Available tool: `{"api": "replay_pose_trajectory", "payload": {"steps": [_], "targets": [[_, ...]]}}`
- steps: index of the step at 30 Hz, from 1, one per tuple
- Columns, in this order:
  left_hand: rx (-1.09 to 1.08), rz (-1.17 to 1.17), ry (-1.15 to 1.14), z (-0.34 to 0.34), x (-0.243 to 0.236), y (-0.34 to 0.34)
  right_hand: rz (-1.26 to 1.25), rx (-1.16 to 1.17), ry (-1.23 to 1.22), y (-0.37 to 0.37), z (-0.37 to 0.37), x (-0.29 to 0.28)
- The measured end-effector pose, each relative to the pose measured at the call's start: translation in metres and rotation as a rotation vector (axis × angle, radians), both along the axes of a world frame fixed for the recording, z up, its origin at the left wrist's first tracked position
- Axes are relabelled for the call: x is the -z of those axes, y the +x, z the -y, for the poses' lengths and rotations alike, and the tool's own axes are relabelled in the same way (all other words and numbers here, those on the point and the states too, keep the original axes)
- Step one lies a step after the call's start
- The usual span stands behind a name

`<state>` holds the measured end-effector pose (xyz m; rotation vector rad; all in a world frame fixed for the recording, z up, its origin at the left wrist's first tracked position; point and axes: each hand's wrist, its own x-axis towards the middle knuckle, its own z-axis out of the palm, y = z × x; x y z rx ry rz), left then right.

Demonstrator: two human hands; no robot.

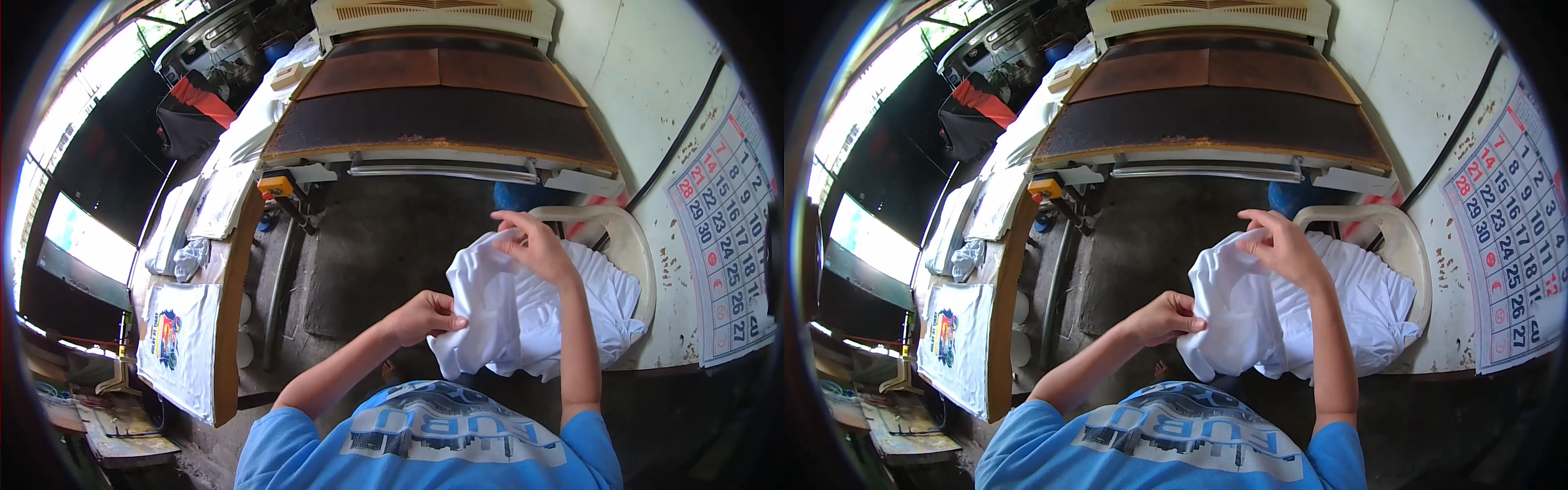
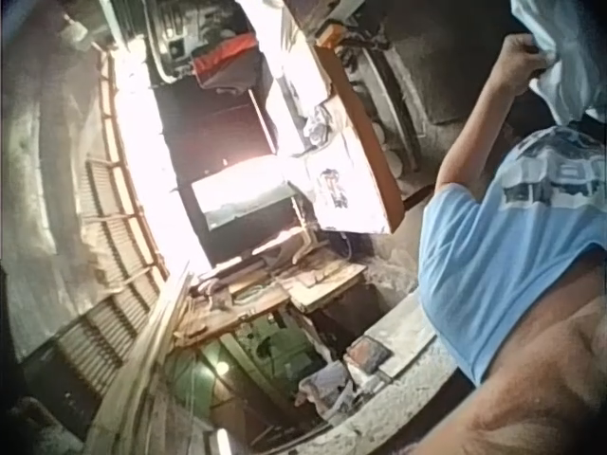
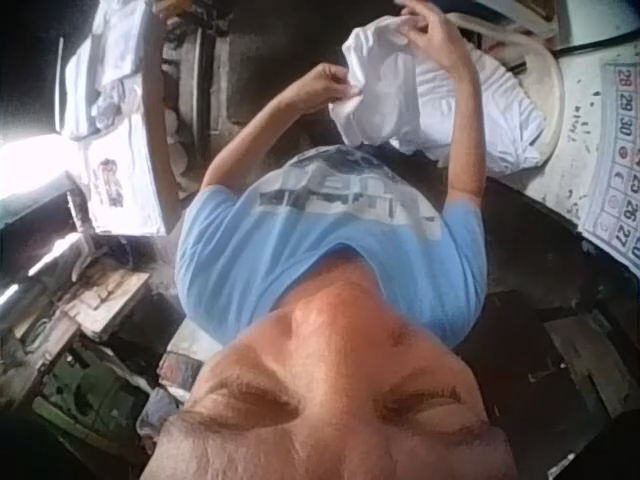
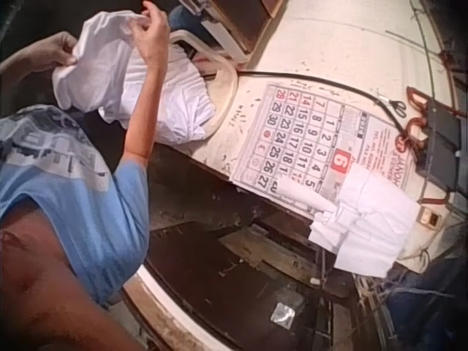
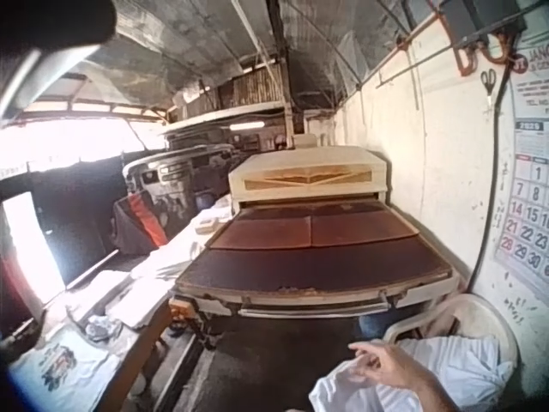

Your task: Placing blank t-shirts and transfer sheets onto a heat press and operating the press to print designs.

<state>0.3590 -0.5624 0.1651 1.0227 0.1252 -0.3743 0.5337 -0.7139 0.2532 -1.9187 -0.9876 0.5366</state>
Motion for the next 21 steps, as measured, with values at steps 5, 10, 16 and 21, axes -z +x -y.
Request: {"api": "replay_pose_trajectory", "payload": {"steps": [5,10,16,21], "targets": [[-0.196,-0.019,-0.229,-0.026,0.023,-0.015,-0.13,0.002,-0.105,-0.081,-0.026,0.025],[-0.234,-0.034,-0.203,-0.053,0.035,-0.028,-0.168,0.19,-0.067,-0.151,-0.052,0.038],[-0.299,-0.077,-0.186,-0.076,0.023,-0.041,0.246,0.114,0.023,-0.17,-0.084,0.036],[-0.406,-0.023,-0.113,-0.105,0.02,-0.055,0.308,0.029,0.04,-0.168,-0.113,0.039]]}}
